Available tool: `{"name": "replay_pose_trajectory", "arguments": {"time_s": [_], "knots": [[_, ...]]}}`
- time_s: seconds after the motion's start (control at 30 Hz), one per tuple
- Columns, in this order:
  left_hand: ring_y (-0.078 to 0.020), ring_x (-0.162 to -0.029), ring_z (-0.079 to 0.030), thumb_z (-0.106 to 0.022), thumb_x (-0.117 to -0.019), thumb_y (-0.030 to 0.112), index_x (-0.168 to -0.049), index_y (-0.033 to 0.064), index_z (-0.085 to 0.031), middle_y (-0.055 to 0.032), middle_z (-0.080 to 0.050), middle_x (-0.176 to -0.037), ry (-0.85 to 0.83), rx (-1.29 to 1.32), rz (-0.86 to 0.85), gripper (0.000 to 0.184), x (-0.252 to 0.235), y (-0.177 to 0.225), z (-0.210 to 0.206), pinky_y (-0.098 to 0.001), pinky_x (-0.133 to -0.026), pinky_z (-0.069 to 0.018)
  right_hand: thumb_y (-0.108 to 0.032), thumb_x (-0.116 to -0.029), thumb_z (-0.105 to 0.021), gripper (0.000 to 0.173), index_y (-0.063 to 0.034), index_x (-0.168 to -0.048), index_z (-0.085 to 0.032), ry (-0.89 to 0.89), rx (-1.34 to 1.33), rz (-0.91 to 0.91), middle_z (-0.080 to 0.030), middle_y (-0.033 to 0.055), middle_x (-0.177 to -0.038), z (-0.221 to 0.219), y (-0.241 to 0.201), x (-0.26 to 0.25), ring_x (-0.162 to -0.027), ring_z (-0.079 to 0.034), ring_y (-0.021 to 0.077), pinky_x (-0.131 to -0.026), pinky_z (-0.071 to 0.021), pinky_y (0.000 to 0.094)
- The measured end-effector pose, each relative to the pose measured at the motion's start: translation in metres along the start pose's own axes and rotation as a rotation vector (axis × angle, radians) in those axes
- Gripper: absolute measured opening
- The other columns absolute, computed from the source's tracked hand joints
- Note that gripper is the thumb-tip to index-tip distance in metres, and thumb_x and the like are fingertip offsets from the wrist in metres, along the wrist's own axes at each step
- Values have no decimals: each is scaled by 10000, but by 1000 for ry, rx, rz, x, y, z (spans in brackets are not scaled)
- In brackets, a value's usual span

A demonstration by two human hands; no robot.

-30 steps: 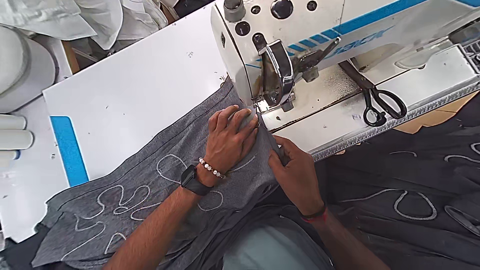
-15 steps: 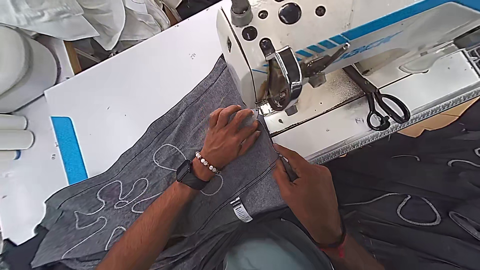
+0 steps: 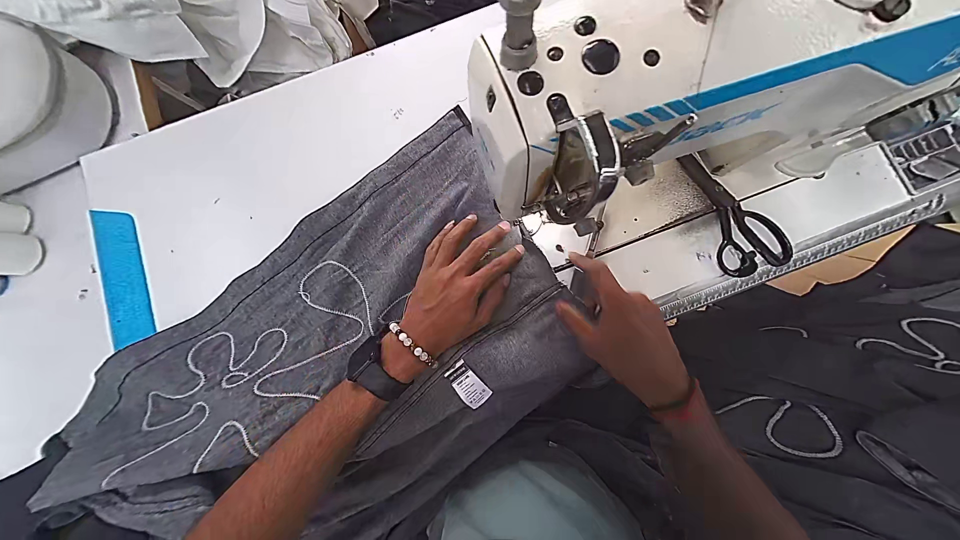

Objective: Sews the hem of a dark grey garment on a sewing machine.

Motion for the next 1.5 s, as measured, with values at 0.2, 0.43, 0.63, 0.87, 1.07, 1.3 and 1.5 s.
{"name": "replay_pose_trajectory", "arguments": {"time_s": [0.2,0.43,0.63,0.87,1.07,1.3,1.5], "knots": [[-331,-1485,-373,-475,-1044,383,-1348,333,-688,17,-538,-1533,-3,-49,-13,374,-4,7,2,-570,-1209,-272,-125,-836,-596,227,-91,-1044,-678,16,115,264,-652,23,-725,-20,0,90,-510,-608,182,-408,-480,366],[-247,-1259,-574,-511,-1045,298,-1310,238,-702,12,-668,-1332,60,-83,15,332,-25,7,9,-473,-1025,-431,-420,-948,-635,302,-162,-1021,-772,-499,338,167,-730,143,-980,-22,-18,86,-853,-726,343,-629,-579,524],[-248,-1276,-565,-535,-1044,304,-1295,253,-717,6,-662,-1350,115,-115,-38,314,-21,1,2,-466,-1058,-415,-241,-1042,-550,247,-130,-1142,-746,208,-85,61,-710,17,-898,-5,-21,-6,-692,-663,127,-609,-577,346],[-234,-1266,-572,-551,-1042,306,-1264,229,-734,12,-678,-1327,134,-111,-48,298,-22,0,2,-451,-1054,-416,-401,-972,-677,221,-229,-1060,-784,222,-9,-80,-715,-38,-852,-32,-32,-34,-656,-650,135,-564,-527,400],[-258,-1274,-564,-531,-1046,308,-1314,268,-712,-15,-663,-1347,117,-134,-58,325,-23,0,0,-467,-1057,-408,-274,-983,-639,202,-212,-1124,-770,255,6,-52,-718,-10,-816,-35,-32,-34,-627,-651,169,-536,-513,420],[-279,-1319,-516,-460,-1047,352,-1375,304,-670,-14,-623,-1404,68,-158,-3,392,-23,1,1,-481,-1093,-358,-200,-995,-571,309,-177,-1236,-764,290,110,155,-704,28,-818,-40,-26,-32,-619,-644,201,-490,-489,393],[-253,-1291,-547,-512,-1035,293,-1334,274,-699,-3,-653,-1363,107,-144,-59,353,-20,1,1,-461,-1077,-383,-149,-996,-543,341,-100,-1277,-728,162,262,296,-657,73,-814,-29,-29,-33,-630,-638,231,-494,-494,373]]}}
Point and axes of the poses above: each hand's wrist, its own x-axis away from the middle knuckle, its own z-axis out of the back of the hand, y = z × x, the point moved 1 cm from there along -x, towards the middle knuckle
